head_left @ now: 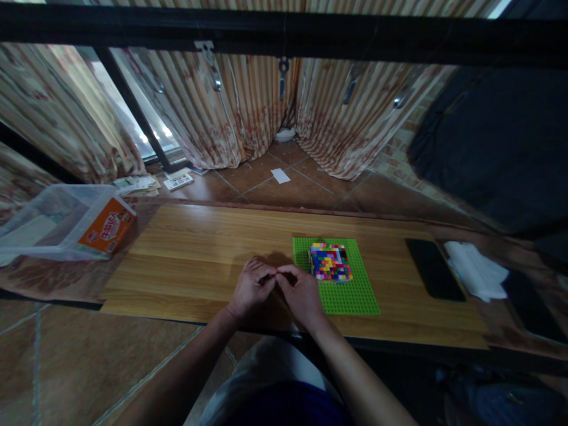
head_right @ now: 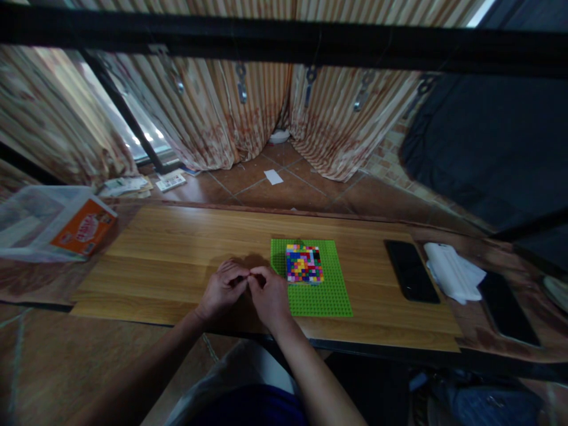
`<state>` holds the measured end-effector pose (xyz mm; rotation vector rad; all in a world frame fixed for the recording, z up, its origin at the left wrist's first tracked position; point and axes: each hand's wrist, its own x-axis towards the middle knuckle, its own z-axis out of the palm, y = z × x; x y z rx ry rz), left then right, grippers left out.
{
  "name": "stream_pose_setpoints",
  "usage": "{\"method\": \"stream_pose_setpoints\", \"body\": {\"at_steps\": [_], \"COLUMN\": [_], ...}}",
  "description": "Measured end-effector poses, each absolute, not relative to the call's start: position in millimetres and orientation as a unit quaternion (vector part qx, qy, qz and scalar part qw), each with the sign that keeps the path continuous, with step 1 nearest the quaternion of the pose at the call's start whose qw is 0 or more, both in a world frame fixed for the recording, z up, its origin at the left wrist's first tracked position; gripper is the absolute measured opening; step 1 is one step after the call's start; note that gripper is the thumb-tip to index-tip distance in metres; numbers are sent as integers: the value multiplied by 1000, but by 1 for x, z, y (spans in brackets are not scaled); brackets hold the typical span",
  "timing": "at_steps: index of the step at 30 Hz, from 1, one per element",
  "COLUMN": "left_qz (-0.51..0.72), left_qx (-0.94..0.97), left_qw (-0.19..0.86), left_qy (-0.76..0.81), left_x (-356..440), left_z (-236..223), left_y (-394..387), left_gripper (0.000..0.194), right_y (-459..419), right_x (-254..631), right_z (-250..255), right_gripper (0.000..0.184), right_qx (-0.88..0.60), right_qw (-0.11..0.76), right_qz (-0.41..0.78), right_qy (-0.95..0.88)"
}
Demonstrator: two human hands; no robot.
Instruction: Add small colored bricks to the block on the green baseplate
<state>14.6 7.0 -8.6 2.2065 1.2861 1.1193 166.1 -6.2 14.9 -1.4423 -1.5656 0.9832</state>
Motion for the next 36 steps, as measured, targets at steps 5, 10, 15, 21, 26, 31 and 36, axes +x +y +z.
{"method": "stream_pose_setpoints", "body": {"at_steps": [5,10,15,21,26,31,36], "left_qz": [386,362,357,374,390,390,394], "left_qx": [782,789,788,779,774,776,776], "left_qw": [177,175,176,186,188,193,193], "left_qy": [457,465,470,468,463,458,453], "left_x": [16,17,19,19,18,17,18], "left_z": [-7,-6,-3,-4,-8,-10,-8], "left_y": [6,6,5,4,6,7,8], "left_gripper": [7,11,10,4,2,1,3], "right_y": [-8,-13,-16,-16,-7,7,15], "right_x": [165,165,170,188,212,238,253], "right_z": [16,25,38,52,59,59,55], "right_gripper": [15,20,21,22,23,30,32], "right_qx": [-562,-526,-513,-533,-542,-577,-594], "right_qw": [417,444,464,497,548,575,589], "right_qz": [403,396,392,400,403,391,352], "right_qy": [-590,-608,-607,-556,-494,-428,-420]}}
